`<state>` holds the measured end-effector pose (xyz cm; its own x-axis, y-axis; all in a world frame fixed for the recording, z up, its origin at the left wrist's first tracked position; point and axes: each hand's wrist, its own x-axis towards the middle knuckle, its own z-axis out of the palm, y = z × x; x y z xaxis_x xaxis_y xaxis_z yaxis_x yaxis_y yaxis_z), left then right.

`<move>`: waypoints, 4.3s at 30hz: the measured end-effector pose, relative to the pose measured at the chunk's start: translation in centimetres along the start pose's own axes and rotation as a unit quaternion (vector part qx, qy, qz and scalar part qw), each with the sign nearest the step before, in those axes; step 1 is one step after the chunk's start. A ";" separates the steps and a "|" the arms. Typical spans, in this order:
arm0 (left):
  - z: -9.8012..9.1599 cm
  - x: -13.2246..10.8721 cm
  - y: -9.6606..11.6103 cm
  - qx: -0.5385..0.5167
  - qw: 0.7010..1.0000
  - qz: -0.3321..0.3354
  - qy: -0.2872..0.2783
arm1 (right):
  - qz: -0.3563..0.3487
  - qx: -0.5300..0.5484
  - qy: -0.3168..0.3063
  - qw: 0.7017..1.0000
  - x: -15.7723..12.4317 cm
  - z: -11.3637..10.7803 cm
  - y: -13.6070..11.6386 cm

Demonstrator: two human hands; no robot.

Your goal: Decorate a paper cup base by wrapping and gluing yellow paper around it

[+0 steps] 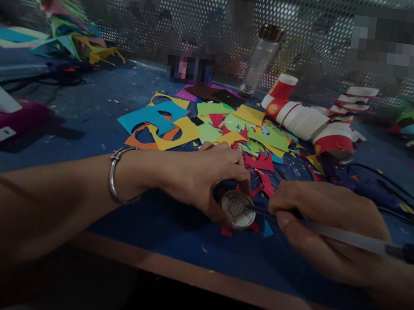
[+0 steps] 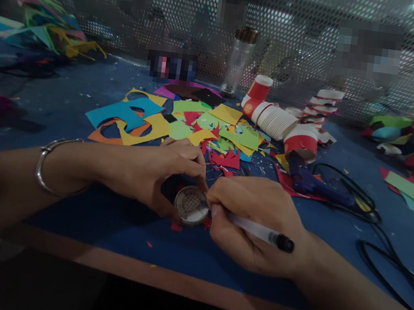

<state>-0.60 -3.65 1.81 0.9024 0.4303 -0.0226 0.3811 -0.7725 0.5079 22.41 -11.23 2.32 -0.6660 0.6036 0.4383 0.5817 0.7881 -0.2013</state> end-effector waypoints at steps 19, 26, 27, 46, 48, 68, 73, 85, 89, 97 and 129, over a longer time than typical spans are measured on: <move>0.1 0.0 -0.2 -0.004 1.000 0.007 0.010 | 0.008 0.047 -0.001 0.999 -0.2 0.1 -0.5; 0.2 0.1 -0.2 -0.005 1.000 0.007 0.015 | 0.000 0.081 0.006 0.997 -0.2 0.5 -0.6; 0.2 0.1 -0.2 -0.006 1.000 0.008 0.016 | -0.001 0.084 0.008 0.996 -0.1 0.6 -0.6; 0.3 0.3 -0.2 -0.001 1.000 0.014 0.014 | 0.002 0.075 0.013 0.997 0.3 1.1 0.1; 0.2 0.3 -0.2 -0.003 1.000 0.009 0.009 | 0.006 0.068 0.017 0.998 0.3 1.1 0.2; 0.3 0.1 -0.5 -0.001 0.999 0.033 0.015 | 0.022 0.020 0.005 1.000 0.1 0.4 0.3; 0.2 0.0 -0.5 0.000 1.000 0.029 0.012 | 0.011 0.021 0.003 1.000 0.2 0.2 0.3; 0.1 0.1 -0.3 -0.008 1.000 0.013 -0.003 | 0.012 0.032 -0.001 0.999 -0.6 0.3 0.3; 0.2 0.1 -0.2 -0.015 1.000 0.006 0.000 | 0.013 0.035 0.003 0.999 -0.5 0.3 0.1; 0.2 0.1 -0.3 -0.013 1.000 0.004 0.004 | 0.026 0.083 -0.006 0.996 -0.1 0.2 -0.4; 0.4 -0.1 -0.2 -0.013 1.000 0.011 0.004 | 0.024 0.076 0.059 0.995 -0.2 0.7 -0.1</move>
<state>-0.64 -3.76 1.40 0.9089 0.4170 -0.0041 0.3555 -0.7698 0.5301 22.18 -11.32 1.64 -0.5742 0.6294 0.5236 0.5283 0.7734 -0.3502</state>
